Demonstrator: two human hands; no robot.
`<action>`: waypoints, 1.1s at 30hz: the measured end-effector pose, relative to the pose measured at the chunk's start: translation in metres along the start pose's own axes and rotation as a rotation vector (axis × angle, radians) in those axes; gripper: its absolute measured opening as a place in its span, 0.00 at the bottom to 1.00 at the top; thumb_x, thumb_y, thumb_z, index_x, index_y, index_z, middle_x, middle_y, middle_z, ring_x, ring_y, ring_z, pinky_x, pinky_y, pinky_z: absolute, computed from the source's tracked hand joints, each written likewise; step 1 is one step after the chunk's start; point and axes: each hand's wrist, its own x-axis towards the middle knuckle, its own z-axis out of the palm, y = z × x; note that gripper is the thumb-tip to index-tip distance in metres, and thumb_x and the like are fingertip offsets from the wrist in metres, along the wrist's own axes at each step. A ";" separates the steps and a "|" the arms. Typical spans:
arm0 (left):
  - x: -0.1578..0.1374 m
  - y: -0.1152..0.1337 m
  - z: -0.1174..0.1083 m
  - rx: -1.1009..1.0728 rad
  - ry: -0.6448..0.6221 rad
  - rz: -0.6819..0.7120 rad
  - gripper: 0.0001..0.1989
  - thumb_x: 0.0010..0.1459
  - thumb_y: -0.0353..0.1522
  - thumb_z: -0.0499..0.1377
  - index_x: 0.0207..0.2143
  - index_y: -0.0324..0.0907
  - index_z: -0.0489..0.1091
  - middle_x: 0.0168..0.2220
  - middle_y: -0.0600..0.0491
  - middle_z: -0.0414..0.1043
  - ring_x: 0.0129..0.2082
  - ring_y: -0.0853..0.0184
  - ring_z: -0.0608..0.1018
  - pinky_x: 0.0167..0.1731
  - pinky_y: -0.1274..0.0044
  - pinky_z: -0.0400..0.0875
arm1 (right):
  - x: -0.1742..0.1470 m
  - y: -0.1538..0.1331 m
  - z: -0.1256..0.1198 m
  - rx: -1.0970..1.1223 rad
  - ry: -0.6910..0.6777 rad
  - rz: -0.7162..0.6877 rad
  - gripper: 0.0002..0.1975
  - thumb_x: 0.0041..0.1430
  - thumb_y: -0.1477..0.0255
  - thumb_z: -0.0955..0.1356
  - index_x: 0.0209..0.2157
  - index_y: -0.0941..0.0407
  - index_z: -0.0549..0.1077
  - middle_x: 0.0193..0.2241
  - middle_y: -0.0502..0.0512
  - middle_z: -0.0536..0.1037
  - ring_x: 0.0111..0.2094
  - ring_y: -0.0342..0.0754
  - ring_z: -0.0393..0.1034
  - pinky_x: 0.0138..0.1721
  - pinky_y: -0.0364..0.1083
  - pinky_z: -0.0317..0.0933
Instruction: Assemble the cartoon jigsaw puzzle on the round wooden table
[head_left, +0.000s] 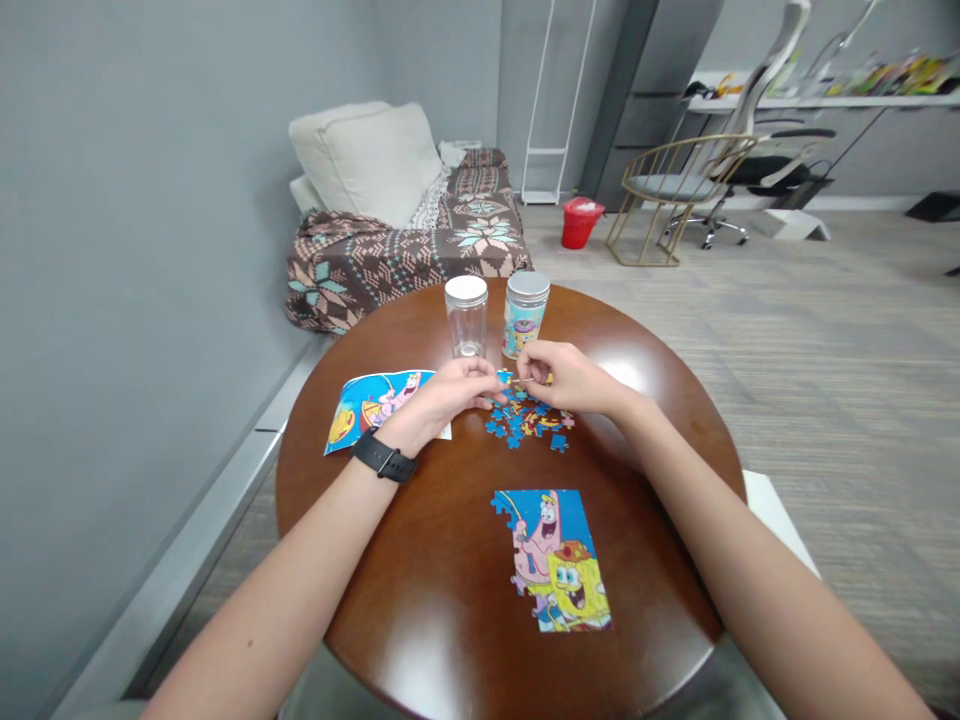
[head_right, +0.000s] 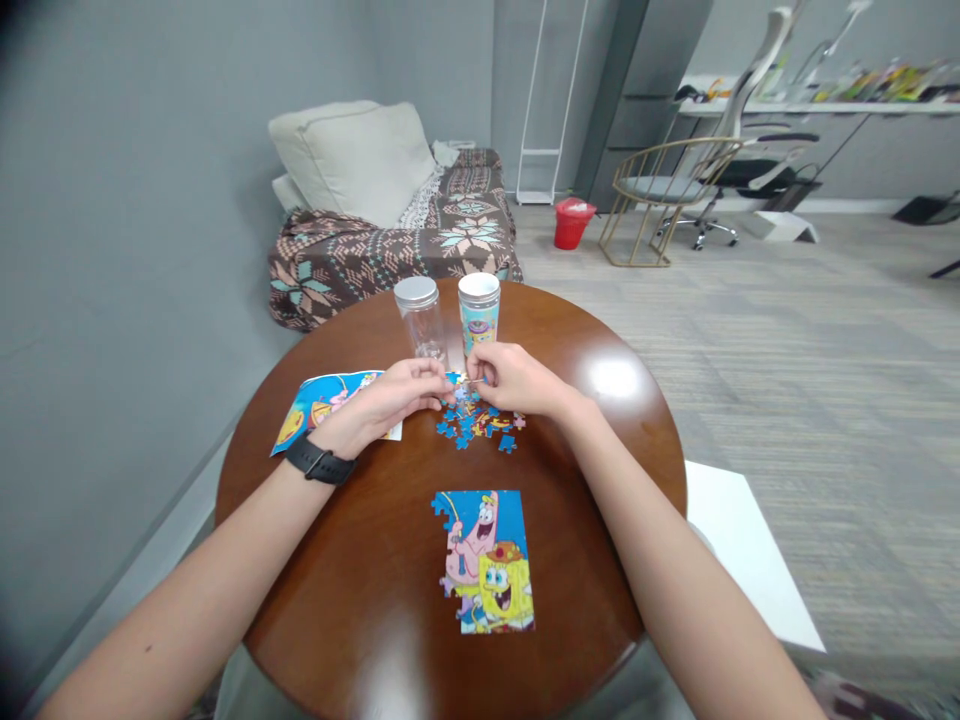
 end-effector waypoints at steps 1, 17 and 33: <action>0.000 0.000 0.000 0.000 -0.004 0.006 0.10 0.47 0.25 0.65 0.27 0.38 0.64 0.23 0.56 0.71 0.25 0.74 0.76 0.26 0.83 0.66 | 0.000 0.000 0.000 -0.004 0.000 -0.008 0.06 0.46 0.80 0.64 0.26 0.56 0.64 0.22 0.46 0.65 0.24 0.41 0.59 0.27 0.40 0.53; 0.001 0.002 0.000 0.007 0.027 0.010 0.03 0.54 0.24 0.60 0.32 0.37 0.69 0.23 0.56 0.71 0.24 0.75 0.75 0.26 0.83 0.67 | -0.001 0.001 0.002 0.037 -0.003 -0.035 0.06 0.46 0.81 0.64 0.27 0.57 0.66 0.25 0.49 0.68 0.25 0.41 0.62 0.29 0.40 0.57; 0.003 -0.002 -0.001 0.366 0.177 0.200 0.04 0.48 0.26 0.65 0.29 0.36 0.73 0.24 0.54 0.73 0.26 0.72 0.74 0.27 0.80 0.67 | 0.001 0.001 0.002 0.000 -0.022 0.042 0.07 0.55 0.74 0.67 0.38 0.58 0.73 0.26 0.51 0.74 0.25 0.42 0.65 0.29 0.40 0.59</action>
